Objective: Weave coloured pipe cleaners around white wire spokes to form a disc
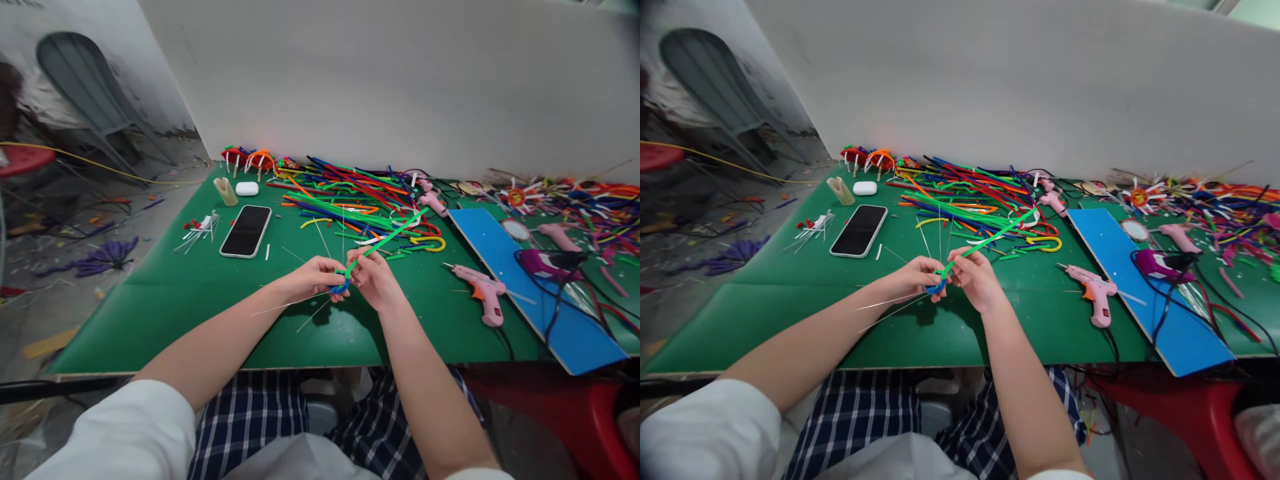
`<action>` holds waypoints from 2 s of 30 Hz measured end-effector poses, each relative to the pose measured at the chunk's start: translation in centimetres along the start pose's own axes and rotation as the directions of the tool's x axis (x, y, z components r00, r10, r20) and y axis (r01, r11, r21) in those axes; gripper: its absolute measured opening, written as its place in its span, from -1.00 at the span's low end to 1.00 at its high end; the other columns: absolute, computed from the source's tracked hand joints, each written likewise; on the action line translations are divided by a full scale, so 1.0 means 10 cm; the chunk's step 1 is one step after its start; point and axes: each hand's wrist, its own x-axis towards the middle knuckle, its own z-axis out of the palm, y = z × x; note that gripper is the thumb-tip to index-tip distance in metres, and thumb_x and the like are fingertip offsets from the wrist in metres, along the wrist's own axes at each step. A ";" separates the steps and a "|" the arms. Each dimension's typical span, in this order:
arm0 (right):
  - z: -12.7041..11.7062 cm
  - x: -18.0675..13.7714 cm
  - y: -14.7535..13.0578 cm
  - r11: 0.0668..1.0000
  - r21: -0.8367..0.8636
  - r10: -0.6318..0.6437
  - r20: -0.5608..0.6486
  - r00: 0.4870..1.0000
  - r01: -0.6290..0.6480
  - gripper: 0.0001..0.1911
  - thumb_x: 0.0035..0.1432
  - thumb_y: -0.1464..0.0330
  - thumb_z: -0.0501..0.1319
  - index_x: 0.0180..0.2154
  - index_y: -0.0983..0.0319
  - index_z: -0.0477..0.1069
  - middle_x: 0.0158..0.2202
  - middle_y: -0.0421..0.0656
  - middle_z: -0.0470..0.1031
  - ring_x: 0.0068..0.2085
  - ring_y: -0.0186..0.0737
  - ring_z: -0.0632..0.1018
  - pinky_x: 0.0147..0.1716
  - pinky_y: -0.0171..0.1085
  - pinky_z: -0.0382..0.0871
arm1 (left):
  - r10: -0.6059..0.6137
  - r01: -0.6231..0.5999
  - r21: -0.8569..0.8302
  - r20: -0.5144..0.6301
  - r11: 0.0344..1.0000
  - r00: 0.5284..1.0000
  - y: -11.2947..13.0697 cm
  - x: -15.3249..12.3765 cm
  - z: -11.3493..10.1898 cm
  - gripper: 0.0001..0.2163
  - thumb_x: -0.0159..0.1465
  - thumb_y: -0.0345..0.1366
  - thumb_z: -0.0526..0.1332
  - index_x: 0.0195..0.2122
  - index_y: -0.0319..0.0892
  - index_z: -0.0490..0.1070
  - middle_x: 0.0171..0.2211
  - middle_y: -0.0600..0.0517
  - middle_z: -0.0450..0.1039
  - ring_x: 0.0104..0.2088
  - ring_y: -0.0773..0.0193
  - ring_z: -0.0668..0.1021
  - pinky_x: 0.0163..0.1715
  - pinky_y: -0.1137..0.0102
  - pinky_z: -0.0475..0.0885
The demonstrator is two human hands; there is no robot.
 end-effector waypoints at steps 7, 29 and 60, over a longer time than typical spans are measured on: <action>0.03 -0.01 0.04 0.998 -0.057 0.040 0.066 0.997 -0.036 -0.84 -0.21 0.35 0.29 -0.49 0.20 0.36 -0.58 -0.29 0.34 -0.58 -0.45 0.33 -0.66 -0.44 0.12 | 0.017 -0.017 -0.054 -0.010 0.998 1.000 -0.02 0.01 -0.04 -0.72 -0.08 -0.21 0.31 -0.43 -0.31 0.37 -0.57 -0.03 0.45 -0.61 0.37 0.47 -0.63 0.51 0.36; 0.05 0.07 0.15 0.962 -0.250 -0.156 -0.180 0.971 0.108 -0.83 -0.20 0.29 0.28 -0.47 0.22 0.41 -0.68 -0.32 0.26 -0.63 -0.45 0.23 -0.67 -0.41 0.11 | 0.135 -0.144 0.006 -0.400 0.990 0.907 -0.03 0.12 -0.05 -0.74 -0.06 -0.20 0.28 -0.43 -0.27 0.34 -0.58 0.08 0.41 -0.65 0.47 0.40 -0.64 0.54 0.30; 0.12 0.03 0.15 0.765 -0.631 -0.326 -0.213 0.921 0.125 -0.70 -0.12 0.17 0.17 -0.41 0.27 0.41 -0.49 -0.19 0.43 -0.52 -0.38 0.36 -0.57 -0.38 0.21 | 0.272 -0.188 0.209 -0.523 0.960 0.808 -0.11 0.17 -0.08 -0.71 -0.04 -0.14 0.25 -0.39 -0.25 0.35 -0.56 0.09 0.37 -0.63 0.42 0.43 -0.65 0.51 0.32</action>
